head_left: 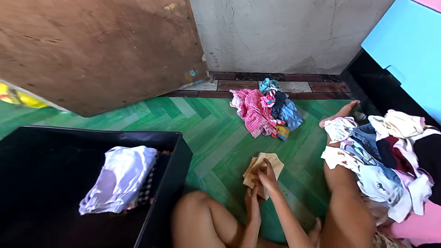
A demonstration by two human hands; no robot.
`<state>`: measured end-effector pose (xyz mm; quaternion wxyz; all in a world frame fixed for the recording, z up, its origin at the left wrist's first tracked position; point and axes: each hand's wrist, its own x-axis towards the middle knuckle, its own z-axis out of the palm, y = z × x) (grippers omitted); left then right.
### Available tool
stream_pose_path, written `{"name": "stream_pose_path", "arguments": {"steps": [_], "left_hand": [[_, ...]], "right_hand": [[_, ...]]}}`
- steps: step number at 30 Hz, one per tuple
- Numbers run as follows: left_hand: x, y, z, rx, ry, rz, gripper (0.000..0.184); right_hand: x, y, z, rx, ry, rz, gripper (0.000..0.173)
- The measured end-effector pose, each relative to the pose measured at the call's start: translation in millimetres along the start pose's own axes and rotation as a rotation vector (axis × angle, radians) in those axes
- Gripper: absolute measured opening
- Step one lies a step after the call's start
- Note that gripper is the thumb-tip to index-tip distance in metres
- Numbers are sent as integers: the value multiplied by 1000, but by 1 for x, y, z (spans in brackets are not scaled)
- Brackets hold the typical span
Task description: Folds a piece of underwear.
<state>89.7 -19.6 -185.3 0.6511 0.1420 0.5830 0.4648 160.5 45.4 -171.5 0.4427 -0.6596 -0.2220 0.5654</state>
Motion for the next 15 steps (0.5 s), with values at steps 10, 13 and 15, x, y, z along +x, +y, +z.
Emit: {"name": "stream_pose_path", "arguments": {"steps": [10, 13, 15], "left_hand": [[14, 17, -24, 515, 249, 589, 62], [24, 21, -14, 792, 97, 890, 32], [35, 9, -4, 905, -179, 995, 32]], "right_hand": [[-13, 31, -51, -613, 185, -625, 35], [-16, 40, -50, -939, 36, -674, 31], [-16, 49, -48, -1030, -7, -706, 30]]}}
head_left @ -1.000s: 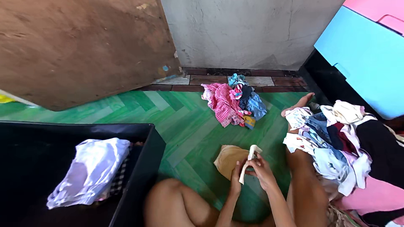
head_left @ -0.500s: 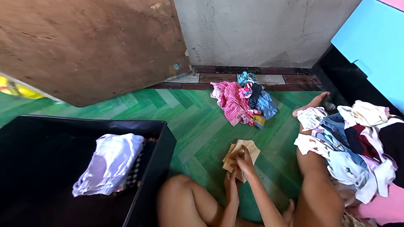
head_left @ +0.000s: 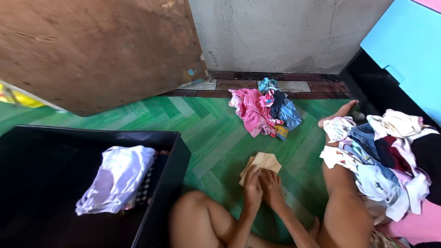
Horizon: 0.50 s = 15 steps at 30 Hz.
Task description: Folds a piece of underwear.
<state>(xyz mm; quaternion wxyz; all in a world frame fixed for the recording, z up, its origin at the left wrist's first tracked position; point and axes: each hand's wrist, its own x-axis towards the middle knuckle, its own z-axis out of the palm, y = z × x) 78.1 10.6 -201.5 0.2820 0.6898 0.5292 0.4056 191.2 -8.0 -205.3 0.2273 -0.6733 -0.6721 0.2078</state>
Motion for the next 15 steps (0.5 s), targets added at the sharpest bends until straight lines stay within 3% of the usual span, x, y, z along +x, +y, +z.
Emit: {"name": "stream_pose_path", "arguments": {"steps": [3, 5, 11, 13, 15], "left_hand": [[11, -16, 15, 124, -329, 146, 48], [23, -29, 14, 264, -407, 224, 50], [41, -57, 11, 496, -404, 342, 59], [43, -57, 11, 449, -351, 264, 55], [45, -49, 7, 271, -279, 81, 52]], "right_hand": [[-2, 9, -1, -55, -95, 18, 42], [-5, 16, -5, -57, -141, 16, 49], [-18, 21, 2, -53, -88, -30, 63], [-19, 21, 8, -97, -78, -30, 67], [-20, 21, 10, -115, -74, -15, 68]]}}
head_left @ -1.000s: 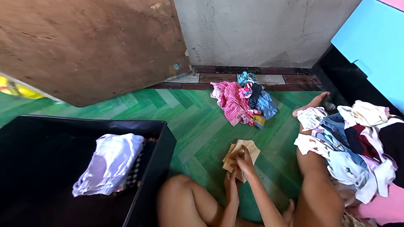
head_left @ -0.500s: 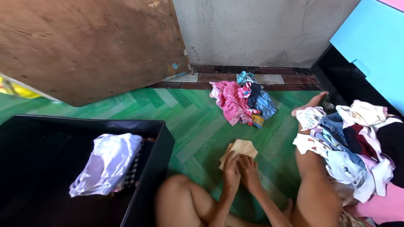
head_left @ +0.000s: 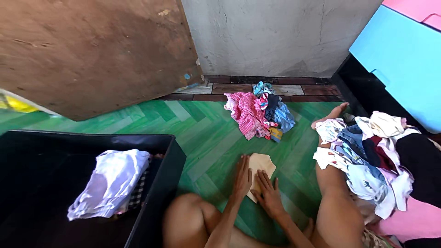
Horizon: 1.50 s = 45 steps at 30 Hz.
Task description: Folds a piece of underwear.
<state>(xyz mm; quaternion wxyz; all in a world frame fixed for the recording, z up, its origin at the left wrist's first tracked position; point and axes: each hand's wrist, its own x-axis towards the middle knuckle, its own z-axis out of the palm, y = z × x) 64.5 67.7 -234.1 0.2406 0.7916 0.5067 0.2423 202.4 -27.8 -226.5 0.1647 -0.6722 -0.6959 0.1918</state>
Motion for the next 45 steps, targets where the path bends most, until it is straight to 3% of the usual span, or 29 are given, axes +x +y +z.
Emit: {"name": "stream_pose_path", "arguments": {"steps": [3, 9, 13, 20, 25, 26, 28, 31, 33, 36, 40, 43, 45], "left_hand": [[4, 23, -27, -83, -22, -285, 52], [26, 50, -57, -150, -240, -631, 64], [32, 53, -61, -120, -363, -687, 43], [14, 58, -47, -36, -311, -487, 46], [9, 65, -45, -464, -222, -730, 86], [10, 64, -50, -550, -256, -778, 85], [15, 60, -67, -640, -379, -794, 64], [26, 58, -130, -638, -586, -646, 50], [27, 57, -193, -664, -613, -542, 46], [20, 46, -297, -692, -501, -466, 31], [-3, 14, -408, -470, -220, -447, 25], [-18, -10, -452, -300, -128, -496, 32], [-24, -40, -456, -169, -92, -554, 32]], "right_hand": [[1, 1, 2, 52, 4, 15, 68], [-3, -5, -4, 171, 90, -16, 64], [-13, -8, -7, 322, 231, 78, 66], [-14, 2, -18, 372, 445, 180, 61], [-15, 3, -19, 392, 492, 195, 62], [-17, 4, -20, 401, 490, 205, 61], [-19, 5, -26, 416, 469, 245, 59], [-19, 9, -30, 414, 491, 302, 60], [-19, 12, -32, 416, 478, 341, 61], [-20, 14, -30, 434, 502, 337, 61], [-20, 16, -27, 425, 465, 370, 61], [-18, 16, -27, 426, 466, 367, 61], [-19, 17, -28, 427, 453, 379, 60]]}}
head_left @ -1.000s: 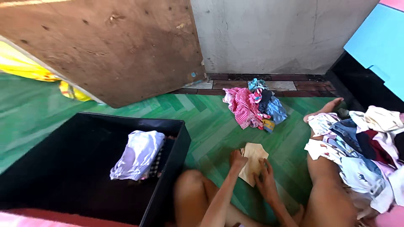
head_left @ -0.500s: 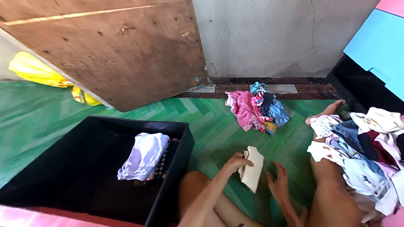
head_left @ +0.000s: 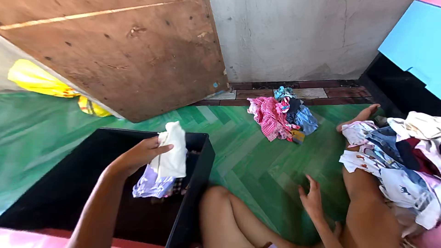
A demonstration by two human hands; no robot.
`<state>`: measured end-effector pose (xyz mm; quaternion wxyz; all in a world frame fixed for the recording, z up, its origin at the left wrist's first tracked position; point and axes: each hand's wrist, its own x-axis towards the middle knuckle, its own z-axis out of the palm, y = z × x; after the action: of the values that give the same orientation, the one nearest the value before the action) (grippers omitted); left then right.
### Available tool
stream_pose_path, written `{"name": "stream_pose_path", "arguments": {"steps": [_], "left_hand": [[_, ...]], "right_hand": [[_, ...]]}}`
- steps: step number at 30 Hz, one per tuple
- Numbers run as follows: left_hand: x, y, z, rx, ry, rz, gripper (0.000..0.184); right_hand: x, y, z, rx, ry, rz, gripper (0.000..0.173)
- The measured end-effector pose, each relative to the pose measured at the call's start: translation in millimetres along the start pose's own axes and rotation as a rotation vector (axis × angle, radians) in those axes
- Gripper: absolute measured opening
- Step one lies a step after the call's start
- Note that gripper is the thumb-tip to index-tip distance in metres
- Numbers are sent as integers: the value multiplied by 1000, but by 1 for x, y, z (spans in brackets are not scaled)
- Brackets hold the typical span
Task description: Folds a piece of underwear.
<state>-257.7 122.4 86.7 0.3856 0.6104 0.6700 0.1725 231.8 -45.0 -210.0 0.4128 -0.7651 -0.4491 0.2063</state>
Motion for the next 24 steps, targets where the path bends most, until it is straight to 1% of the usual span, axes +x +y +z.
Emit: {"name": "stream_pose_path", "arguments": {"steps": [2, 4, 7, 8, 10, 11, 13, 14, 15, 19, 21, 22, 23, 24], "left_hand": [[13, -28, 7, 64, 4, -63, 33], [22, -48, 18, 69, -50, -82, 34], [24, -58, 36, -80, -89, -120, 29], [27, -66, 46, -132, -79, -152, 28], [36, -92, 68, -206, -78, -249, 31], [43, -112, 80, -178, -73, -264, 29], [56, -145, 99, 4, -40, -296, 30], [59, -150, 105, 91, -34, -321, 32], [59, -151, 108, 119, -24, -336, 32], [45, -142, 108, 79, -15, -332, 30], [40, -128, 114, 186, -17, -368, 31], [38, -117, 116, 205, -31, -404, 38], [43, -127, 118, 209, -29, -414, 38], [59, -161, 116, 154, -19, -371, 39]], "right_hand": [[1, 1, -2, -8, -9, 10, 60], [1, 0, -5, -20, -27, 29, 60], [1, 1, -12, -26, -66, 49, 58], [1, 1, -14, -31, -72, 51, 56], [2, 2, -14, -51, -65, 42, 53], [3, 2, -13, -54, -59, 39, 53], [5, 3, -13, -40, -47, 50, 52], [5, 5, -15, -33, -43, 52, 51], [5, 8, -17, -25, -40, 50, 51], [5, 9, -22, -9, -65, 80, 48], [5, -1, -30, 12, -94, 130, 48], [6, -6, -35, 27, -111, 141, 48], [6, -11, -40, 44, -128, 146, 46], [6, -15, -47, 63, -130, 139, 44]]}}
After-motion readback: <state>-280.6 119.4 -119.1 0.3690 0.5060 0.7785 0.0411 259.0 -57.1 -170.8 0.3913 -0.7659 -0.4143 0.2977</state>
